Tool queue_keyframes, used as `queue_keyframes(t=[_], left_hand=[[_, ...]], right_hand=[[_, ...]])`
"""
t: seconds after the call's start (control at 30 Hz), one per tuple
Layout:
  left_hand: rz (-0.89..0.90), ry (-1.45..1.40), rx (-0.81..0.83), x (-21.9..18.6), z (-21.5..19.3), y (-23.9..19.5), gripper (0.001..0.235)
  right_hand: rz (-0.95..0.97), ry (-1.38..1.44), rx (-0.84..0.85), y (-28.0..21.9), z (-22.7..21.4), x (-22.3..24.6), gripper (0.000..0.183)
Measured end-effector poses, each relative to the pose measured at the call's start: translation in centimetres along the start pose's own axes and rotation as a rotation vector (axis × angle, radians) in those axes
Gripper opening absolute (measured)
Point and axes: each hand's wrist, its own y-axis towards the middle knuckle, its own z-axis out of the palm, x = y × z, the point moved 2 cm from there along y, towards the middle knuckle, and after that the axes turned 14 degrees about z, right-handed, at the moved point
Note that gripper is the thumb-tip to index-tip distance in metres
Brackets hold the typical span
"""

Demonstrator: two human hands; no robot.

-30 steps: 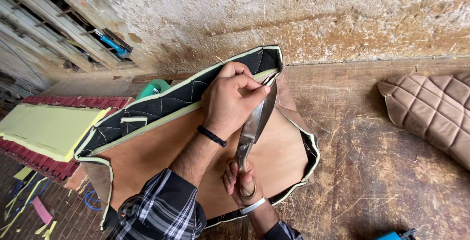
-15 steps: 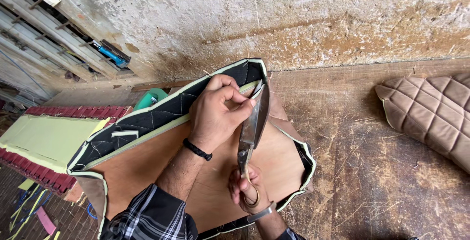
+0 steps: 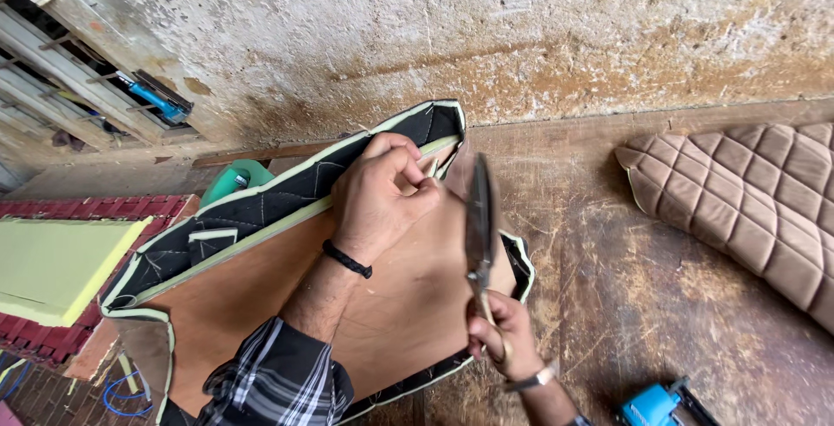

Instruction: The person staples quilted fabric onto a curved wooden board using a pneumatic staple gun, trims excess fabric with scissors, and smooths the edges. The work progresses along the perimeter of the board, with repeated trimming and stapling to secure the fabric.

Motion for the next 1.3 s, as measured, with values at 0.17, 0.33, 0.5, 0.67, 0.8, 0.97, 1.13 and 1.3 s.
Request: queue_keyframes(t=[0.17,0.33,0.5,0.67,0.8,0.97,1.13,1.3], left_hand=[[0.107,0.016,0.161,-2.2,-0.6,-1.1,0.021],[0.415,0.116,0.329,-3.4,-1.8,-2.6,0.014],[0.486,0.194,0.407,-3.4,-0.9,-3.6,0.015],[0.319,-0.023,0.314,-3.9,-0.8,-3.8,0.051],[0.471,0.147,0.592,-6.7,-2.6,-3.0,0.026],[0.608,0.203,1.106,-10.2,-6.5,0.0,0.029],[0.307,-0.452,0.828,-5.0,-6.8,6.9,0.032],[-0.035,-0.789,0.933,0.3,6.6,5.7,0.043]], right_hand=[[0.427,-0.084,-0.638,-7.3,-3.6,-4.7,0.044],[0.924,-0.657,-0.961,-13.2,-8.3,-8.3,0.046],[0.694,-1.156,-0.921,-15.2,-11.4,-10.7,0.042],[0.503,-1.308,-0.714,-12.7,-7.2,-4.4,0.056],[0.181,-0.565,-0.643,-7.4,-1.9,8.4,0.069],[-0.283,-0.362,-0.403,-2.2,3.8,19.7,0.065],[-0.229,-0.293,-0.556,-1.9,5.5,20.0,0.046],[-0.275,-0.246,-0.601,-3.0,3.6,21.3,0.053]])
